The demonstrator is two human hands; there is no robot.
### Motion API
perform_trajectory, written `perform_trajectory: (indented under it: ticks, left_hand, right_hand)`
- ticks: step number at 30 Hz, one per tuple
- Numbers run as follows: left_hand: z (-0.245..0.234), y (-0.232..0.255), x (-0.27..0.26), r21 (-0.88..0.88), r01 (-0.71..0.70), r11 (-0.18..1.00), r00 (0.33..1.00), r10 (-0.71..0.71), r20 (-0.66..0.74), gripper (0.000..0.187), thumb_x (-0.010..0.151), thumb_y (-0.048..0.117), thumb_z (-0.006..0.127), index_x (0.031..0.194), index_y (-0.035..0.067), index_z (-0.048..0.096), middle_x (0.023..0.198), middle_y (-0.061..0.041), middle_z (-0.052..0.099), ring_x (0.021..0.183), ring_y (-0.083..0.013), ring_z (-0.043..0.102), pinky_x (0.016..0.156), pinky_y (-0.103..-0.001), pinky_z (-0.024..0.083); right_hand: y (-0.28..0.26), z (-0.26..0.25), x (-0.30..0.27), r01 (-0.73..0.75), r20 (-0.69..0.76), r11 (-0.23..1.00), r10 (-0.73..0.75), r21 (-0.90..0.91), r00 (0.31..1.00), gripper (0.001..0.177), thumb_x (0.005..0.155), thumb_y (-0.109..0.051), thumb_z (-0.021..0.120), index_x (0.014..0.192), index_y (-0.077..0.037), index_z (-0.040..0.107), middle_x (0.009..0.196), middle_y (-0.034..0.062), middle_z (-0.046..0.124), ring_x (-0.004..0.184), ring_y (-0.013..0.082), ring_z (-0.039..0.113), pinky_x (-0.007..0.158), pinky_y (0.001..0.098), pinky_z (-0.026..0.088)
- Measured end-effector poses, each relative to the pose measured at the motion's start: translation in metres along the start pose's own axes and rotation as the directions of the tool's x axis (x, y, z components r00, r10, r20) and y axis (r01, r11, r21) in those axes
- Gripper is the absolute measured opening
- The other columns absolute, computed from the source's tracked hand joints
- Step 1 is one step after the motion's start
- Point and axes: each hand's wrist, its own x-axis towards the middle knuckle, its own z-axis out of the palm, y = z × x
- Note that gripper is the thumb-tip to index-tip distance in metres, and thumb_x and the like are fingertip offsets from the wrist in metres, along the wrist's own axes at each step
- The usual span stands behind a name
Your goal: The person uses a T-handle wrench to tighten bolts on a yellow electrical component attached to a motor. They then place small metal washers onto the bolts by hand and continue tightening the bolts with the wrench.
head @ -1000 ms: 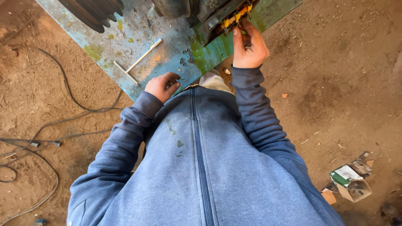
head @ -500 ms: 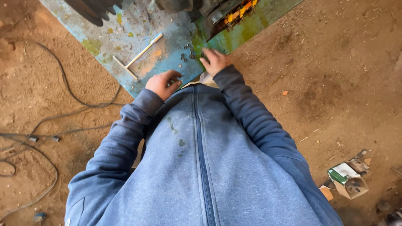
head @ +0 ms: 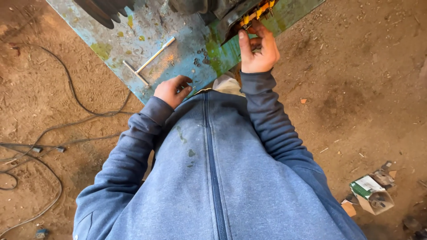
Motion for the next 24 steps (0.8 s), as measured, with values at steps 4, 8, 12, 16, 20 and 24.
perform_trajectory:
  ticks: [4, 8, 12, 16, 20, 24]
  left_hand:
    - [0.002, -0.006, 0.0, 0.004, -0.004, 1.0, 1.0, 0.004, -0.008, 0.028, 0.093, 0.026, 0.071, 0.116, 0.009, 0.07, 0.099, -0.012, 0.076, 0.086, -0.0272, 0.074, 0.077, -0.039, 0.058]
    - [0.0, -0.007, -0.005, 0.01, 0.005, 1.0, 1.0, -0.006, 0.011, 0.028, 0.093, 0.026, 0.071, 0.116, 0.009, 0.07, 0.098, -0.012, 0.076, 0.085, -0.0272, 0.074, 0.077, -0.04, 0.058]
    - [0.0, -0.006, -0.004, 0.006, 0.013, 1.0, 1.0, -0.013, 0.016, 0.029, 0.093, 0.026, 0.071, 0.117, 0.009, 0.07, 0.097, -0.012, 0.076, 0.085, -0.0271, 0.074, 0.077, -0.04, 0.058]
    - [0.0, -0.007, -0.002, 0.0, 0.01, 1.0, 1.0, -0.01, 0.016, 0.029, 0.094, 0.026, 0.071, 0.117, 0.009, 0.069, 0.097, -0.012, 0.076, 0.086, -0.0273, 0.074, 0.077, -0.04, 0.058]
    - [0.004, -0.007, 0.001, 0.001, -0.004, 1.0, 1.0, 0.004, 0.031, 0.029, 0.093, 0.026, 0.071, 0.117, 0.009, 0.069, 0.097, -0.012, 0.076, 0.086, -0.0279, 0.074, 0.077, -0.04, 0.058]
    - [0.01, -0.004, 0.006, -0.026, -0.027, 0.999, 0.999, 0.027, 0.036, 0.029, 0.093, 0.025, 0.072, 0.116, 0.008, 0.07, 0.098, -0.013, 0.076, 0.085, -0.0283, 0.074, 0.076, -0.041, 0.058]
  right_hand:
    - [0.001, -0.002, 0.0, 0.039, -0.014, 0.998, -0.04, -0.056, 0.999, 0.029, 0.096, -0.017, 0.085, 0.114, 0.0, 0.069, 0.104, 0.0097, 0.078, 0.072, 0.0098, 0.068, 0.065, 0.0238, 0.055]
    - [-0.001, -0.004, -0.002, 0.017, -0.012, 0.997, -0.018, -0.078, 1.0, 0.028, 0.095, -0.019, 0.086, 0.111, 0.0, 0.073, 0.098, 0.0091, 0.079, 0.072, 0.01, 0.07, 0.064, 0.0228, 0.056]
    - [-0.006, -0.006, -0.003, 0.025, -0.008, 0.997, -0.026, -0.076, 1.0, 0.03, 0.097, -0.019, 0.085, 0.114, 0.001, 0.072, 0.103, 0.0095, 0.079, 0.077, 0.0111, 0.07, 0.069, 0.0242, 0.058]
    - [-0.01, -0.012, -0.01, -0.055, -0.016, 0.996, 0.054, -0.066, 0.998, 0.029, 0.095, -0.017, 0.085, 0.113, 0.002, 0.072, 0.097, 0.0086, 0.076, 0.075, 0.0107, 0.065, 0.068, 0.0246, 0.055]
    - [-0.014, -0.02, -0.014, -0.026, 0.018, 0.996, 0.028, -0.086, 0.999, 0.027, 0.095, -0.013, 0.084, 0.113, 0.002, 0.071, 0.096, 0.0076, 0.076, 0.075, 0.0098, 0.068, 0.066, 0.0233, 0.055]
    - [-0.01, -0.031, -0.034, -0.149, 0.122, 0.982, 0.163, -0.117, 0.979, 0.025, 0.094, -0.015, 0.083, 0.111, 0.001, 0.074, 0.087, 0.0067, 0.077, 0.071, 0.0093, 0.071, 0.066, 0.0243, 0.057]
